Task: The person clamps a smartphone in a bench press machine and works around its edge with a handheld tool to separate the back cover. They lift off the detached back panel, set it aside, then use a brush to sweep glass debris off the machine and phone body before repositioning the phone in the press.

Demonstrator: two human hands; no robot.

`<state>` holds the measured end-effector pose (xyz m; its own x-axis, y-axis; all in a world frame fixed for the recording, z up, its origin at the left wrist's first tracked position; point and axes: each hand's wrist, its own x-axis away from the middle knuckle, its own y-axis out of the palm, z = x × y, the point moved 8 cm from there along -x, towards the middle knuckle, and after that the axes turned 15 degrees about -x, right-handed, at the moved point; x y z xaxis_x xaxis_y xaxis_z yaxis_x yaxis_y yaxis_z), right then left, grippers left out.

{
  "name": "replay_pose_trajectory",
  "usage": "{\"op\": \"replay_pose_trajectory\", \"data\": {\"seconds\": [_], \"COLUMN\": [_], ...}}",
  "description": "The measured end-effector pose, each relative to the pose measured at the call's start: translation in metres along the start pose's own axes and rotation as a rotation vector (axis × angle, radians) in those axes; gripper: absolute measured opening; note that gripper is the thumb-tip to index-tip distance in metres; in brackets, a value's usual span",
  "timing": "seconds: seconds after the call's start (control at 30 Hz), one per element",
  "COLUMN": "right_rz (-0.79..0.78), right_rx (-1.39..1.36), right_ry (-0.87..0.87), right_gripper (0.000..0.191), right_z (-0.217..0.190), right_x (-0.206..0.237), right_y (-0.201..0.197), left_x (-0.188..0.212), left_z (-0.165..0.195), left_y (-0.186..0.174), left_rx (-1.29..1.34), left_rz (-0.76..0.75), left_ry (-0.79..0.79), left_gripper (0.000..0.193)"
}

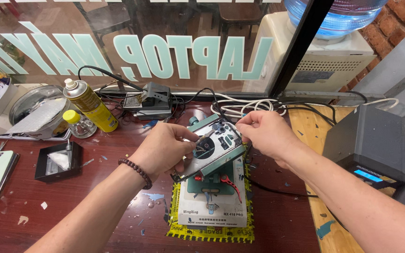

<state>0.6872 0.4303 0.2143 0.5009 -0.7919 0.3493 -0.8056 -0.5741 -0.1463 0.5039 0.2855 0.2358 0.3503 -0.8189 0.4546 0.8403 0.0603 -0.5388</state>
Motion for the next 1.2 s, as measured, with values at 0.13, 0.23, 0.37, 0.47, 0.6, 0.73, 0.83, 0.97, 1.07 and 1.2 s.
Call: {"op": "replay_pose_trajectory", "data": {"seconds": [0.13, 0.23, 0.37, 0.47, 0.6, 0.73, 0.83, 0.97, 1.07, 1.2], "right_rz": [0.016, 0.032, -0.009, -0.087, -0.080, -0.022, -0.024, -0.065, -0.136, -0.114], "right_rx": [0.234, 0.328, 0.450, 0.294, 0.039, 0.061, -0.087, -0.291, -0.359, -0.299], "right_ry": [-0.264, -0.301, -0.344, -0.292, -0.122, 0.057, 0.121, 0.150, 0.134, 0.100], "right_gripper": [0.019, 0.019, 0.019, 0.017, 0.016, 0.012, 0.015, 0.020, 0.017, 0.014], "right_z": [-0.024, -0.030, -0.031, -0.026, -0.012, 0.006, 0.015, 0.021, 0.021, 0.018], "right_x": [0.009, 0.006, -0.005, -0.015, -0.025, -0.028, -0.026, -0.020, -0.016, -0.022], "right_y": [0.003, 0.005, 0.010, 0.007, -0.007, -0.015, -0.013, -0.007, -0.002, -0.002], "left_x": [-0.003, -0.007, -0.010, -0.009, 0.000, 0.003, 0.002, 0.004, 0.008, 0.014], "left_z": [-0.004, -0.005, -0.003, -0.003, -0.001, -0.003, -0.008, -0.027, -0.048, -0.070], "left_y": [-0.006, -0.005, -0.003, -0.004, -0.007, -0.014, -0.027, -0.044, -0.046, -0.033], "left_rx": [-0.010, -0.027, -0.021, -0.013, 0.046, 0.030, 0.065, -0.063, -0.071, 0.135], "left_rz": [0.014, 0.012, 0.002, -0.006, -0.008, 0.018, 0.096, 0.192, 0.160, 0.059], "left_ry": [-0.008, -0.019, -0.017, -0.041, -0.031, -0.072, -0.070, -0.081, -0.140, -0.190], "left_gripper": [0.024, 0.024, 0.025, 0.026, 0.026, 0.026, 0.025, 0.026, 0.018, 0.016]}}
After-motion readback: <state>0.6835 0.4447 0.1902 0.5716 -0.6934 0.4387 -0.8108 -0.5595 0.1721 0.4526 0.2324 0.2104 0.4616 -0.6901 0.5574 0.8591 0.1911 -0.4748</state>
